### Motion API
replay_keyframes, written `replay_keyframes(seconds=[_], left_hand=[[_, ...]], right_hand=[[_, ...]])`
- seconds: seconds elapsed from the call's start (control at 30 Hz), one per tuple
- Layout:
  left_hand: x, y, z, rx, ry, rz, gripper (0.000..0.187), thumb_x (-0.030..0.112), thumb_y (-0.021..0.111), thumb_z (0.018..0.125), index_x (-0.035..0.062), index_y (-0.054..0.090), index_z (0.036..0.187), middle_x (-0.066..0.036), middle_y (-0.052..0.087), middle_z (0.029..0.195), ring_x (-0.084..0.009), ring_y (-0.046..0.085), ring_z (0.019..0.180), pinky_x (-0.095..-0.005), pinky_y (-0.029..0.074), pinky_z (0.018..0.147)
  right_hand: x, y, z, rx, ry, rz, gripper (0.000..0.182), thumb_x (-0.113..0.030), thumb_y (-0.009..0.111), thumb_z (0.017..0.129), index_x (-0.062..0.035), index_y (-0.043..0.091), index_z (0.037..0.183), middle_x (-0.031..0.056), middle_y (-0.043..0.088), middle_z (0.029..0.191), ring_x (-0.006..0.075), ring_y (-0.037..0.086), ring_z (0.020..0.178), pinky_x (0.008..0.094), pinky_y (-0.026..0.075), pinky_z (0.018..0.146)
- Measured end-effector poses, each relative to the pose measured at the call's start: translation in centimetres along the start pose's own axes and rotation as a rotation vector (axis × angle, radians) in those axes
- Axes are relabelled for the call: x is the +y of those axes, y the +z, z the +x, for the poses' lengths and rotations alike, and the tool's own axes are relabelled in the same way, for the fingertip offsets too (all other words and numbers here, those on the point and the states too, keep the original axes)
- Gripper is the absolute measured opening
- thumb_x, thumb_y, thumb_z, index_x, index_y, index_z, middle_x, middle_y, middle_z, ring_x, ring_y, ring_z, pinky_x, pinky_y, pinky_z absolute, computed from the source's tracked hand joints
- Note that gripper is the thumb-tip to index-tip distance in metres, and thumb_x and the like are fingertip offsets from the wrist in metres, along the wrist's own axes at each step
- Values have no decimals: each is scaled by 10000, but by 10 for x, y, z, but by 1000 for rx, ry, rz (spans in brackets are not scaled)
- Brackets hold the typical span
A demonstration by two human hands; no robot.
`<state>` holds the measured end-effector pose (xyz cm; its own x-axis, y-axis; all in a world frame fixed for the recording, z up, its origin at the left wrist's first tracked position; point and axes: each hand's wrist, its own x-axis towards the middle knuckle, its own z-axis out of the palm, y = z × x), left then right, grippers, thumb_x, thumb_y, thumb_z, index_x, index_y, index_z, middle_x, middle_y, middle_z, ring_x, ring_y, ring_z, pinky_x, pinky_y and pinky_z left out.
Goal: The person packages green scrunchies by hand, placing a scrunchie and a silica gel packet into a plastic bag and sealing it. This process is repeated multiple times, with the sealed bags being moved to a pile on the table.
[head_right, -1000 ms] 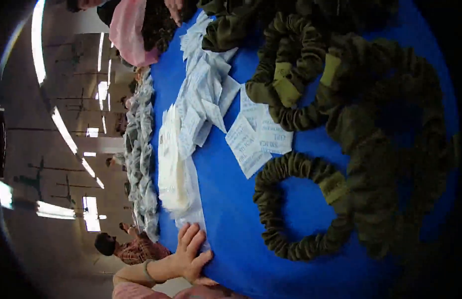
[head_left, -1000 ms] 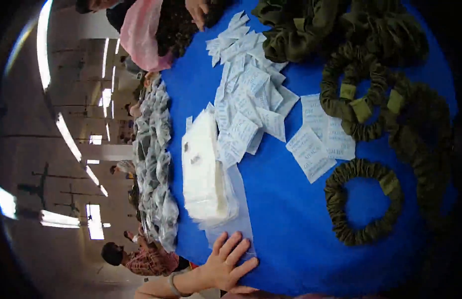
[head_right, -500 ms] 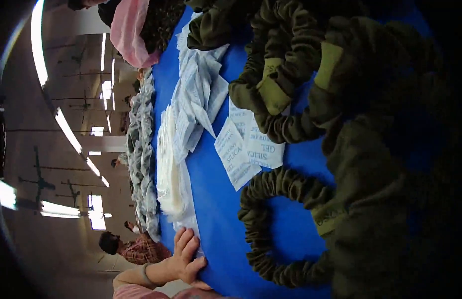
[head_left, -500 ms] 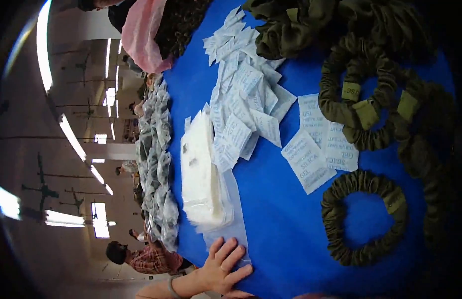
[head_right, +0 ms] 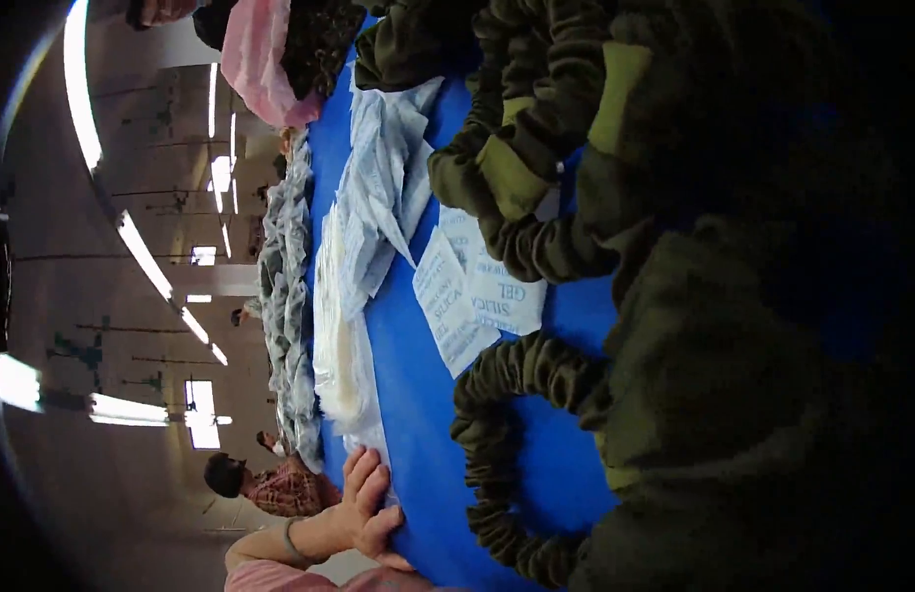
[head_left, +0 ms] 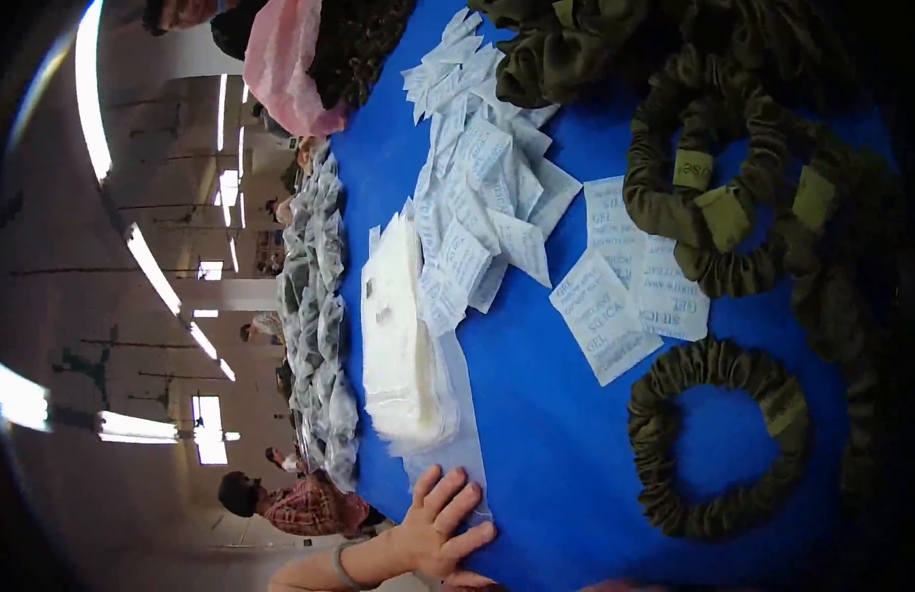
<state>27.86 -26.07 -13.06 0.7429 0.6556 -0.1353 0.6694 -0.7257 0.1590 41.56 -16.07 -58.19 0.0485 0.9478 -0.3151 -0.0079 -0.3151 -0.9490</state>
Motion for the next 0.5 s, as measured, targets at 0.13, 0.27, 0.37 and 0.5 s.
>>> replay_keyframes(seconds=[0.13,0.27,0.37,0.5], left_hand=[[4,1,9,32,-29,-42,783,655,526,877,157,401,1468,-247,297,1539,-454,273,1421,-632,167,1130],[4,-3,18,60,-22,-96,753,596,528,911,137,388,1491,-218,291,1559,-401,223,1466,-549,115,1181],[4,-9,22,-18,-7,-101,779,567,529,911,83,365,1498,-227,245,1582,-397,173,1487,-536,96,1185],[3,-13,25,43,67,-55,788,528,579,883,37,388,1469,-250,240,1575,-413,175,1480,-518,129,1181]], right_hand=[[7,-9,-30,-8,44,-78,213,-185,668,852,1,669,954,144,662,879,267,628,774,371,491,661],[-14,-35,-64,47,60,-197,224,-190,675,845,4,671,957,152,667,885,277,635,779,378,496,664],[-47,-68,-95,112,42,-331,233,-194,681,840,5,673,960,158,670,889,284,640,783,383,499,667],[-105,-98,-157,224,27,-519,244,-199,688,833,7,675,963,166,674,895,294,647,789,390,504,670]])
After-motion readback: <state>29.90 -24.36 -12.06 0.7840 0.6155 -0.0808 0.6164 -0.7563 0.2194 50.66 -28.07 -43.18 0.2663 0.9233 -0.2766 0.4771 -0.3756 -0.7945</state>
